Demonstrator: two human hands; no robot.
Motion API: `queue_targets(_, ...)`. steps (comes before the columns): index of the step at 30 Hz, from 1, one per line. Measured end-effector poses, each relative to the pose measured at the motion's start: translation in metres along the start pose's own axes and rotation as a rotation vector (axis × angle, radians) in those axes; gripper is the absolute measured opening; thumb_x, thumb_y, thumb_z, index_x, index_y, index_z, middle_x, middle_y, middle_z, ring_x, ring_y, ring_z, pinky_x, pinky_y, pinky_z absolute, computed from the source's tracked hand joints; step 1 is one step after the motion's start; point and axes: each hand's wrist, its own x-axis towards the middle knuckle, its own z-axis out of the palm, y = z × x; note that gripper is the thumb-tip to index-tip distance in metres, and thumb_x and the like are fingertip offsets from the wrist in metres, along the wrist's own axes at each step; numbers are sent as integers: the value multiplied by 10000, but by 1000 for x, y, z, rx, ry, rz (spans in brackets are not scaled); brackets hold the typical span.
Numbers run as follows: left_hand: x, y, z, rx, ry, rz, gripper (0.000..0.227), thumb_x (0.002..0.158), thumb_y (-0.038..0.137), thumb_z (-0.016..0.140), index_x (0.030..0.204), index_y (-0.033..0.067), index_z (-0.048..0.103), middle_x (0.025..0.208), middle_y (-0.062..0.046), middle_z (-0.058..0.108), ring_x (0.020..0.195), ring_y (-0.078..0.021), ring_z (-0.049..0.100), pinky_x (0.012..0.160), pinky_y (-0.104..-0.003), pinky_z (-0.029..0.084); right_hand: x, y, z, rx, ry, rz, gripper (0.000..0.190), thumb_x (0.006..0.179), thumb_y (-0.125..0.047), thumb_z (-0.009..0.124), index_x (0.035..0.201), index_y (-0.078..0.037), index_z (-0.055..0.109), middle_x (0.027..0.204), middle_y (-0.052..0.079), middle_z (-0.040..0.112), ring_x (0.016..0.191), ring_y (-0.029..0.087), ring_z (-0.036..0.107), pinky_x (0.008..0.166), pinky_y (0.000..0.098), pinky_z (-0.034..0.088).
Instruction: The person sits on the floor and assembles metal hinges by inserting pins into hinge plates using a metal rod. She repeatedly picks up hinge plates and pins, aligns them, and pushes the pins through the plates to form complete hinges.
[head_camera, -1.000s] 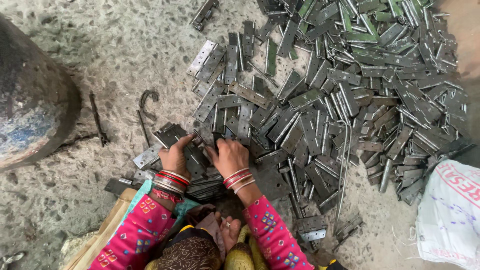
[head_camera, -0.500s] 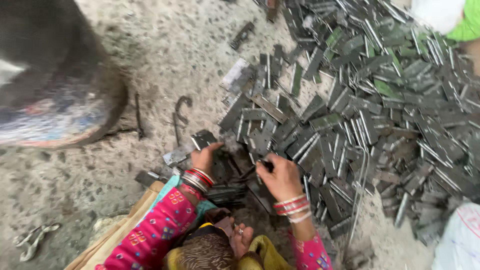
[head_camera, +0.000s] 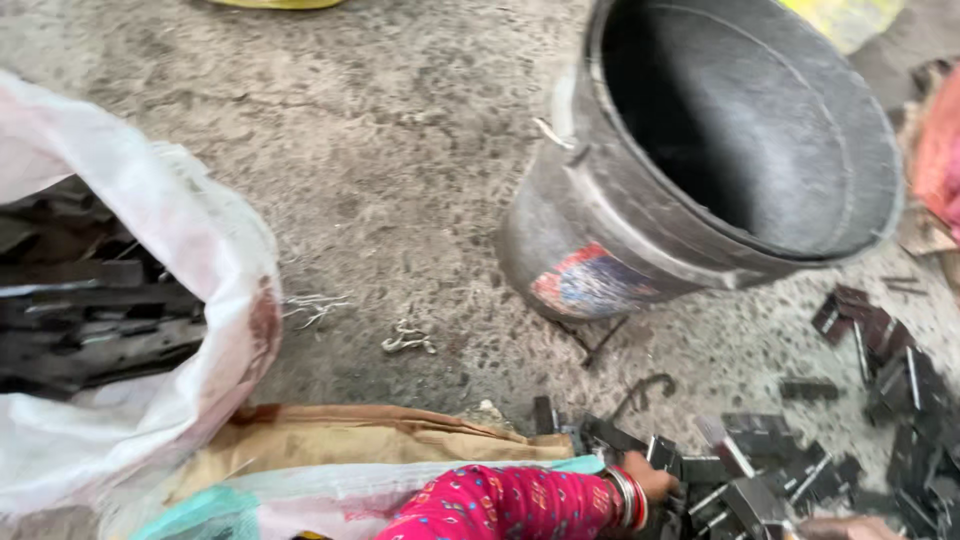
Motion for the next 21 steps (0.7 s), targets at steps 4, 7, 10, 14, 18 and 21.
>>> queue_targets(4,-10,3,-20,-9,9,-45,550,685,372,856,954,-90,728,987,-254,739,908,-336,723,814,-443,572,-73,-131,-93,219,680,-880,236,851,-360,797,1029,-204,799,841,18,772,759,109,733,672,262,590)
queue_targets(7,-10,0,-72,2,-36,-105,545,680,373,855,963,-77,733,998,-249,737,921,-338,723,824,-441,573,-132,-232,-138,122,987,-1198,492,770,-425,823,1121,-84,777,891,52,747,885,162,754,723,297,624)
queue_targets(10,-33,-12,-69,-10,-74,-173,542,674,373,854,971,-65,738,1009,-244,736,934,-340,722,833,-440,575,-144,-260,-162,209,931,-1223,450,847,-377,813,1196,-100,758,992,47,774,928,160,707,730,300,575)
queue_targets(14,-32,16,-18,-132,9,-192,539,667,374,853,983,-48,744,1023,-237,733,951,-343,722,846,-438,577,-104,-199,-137,496,1034,-727,406,836,-252,755,1189,-53,723,966,104,778,887,187,750,812,368,602)
queue_targets(18,-12,11,-9,-81,-23,-94,560,646,387,856,974,-55,757,1010,-240,751,947,-342,742,847,-419,583,-80,-113,-41,634,1062,-154,255,942,-120,741,1174,-15,755,967,145,752,865,220,736,782,341,569)
queue_targets(21,2,6,-8,-56,70,-20,525,643,370,863,941,-46,745,948,-243,760,899,-337,759,796,-419,596,-56,-63,37,799,1170,45,218,990,-151,730,1166,-22,745,1014,124,759,848,198,720,762,303,545)
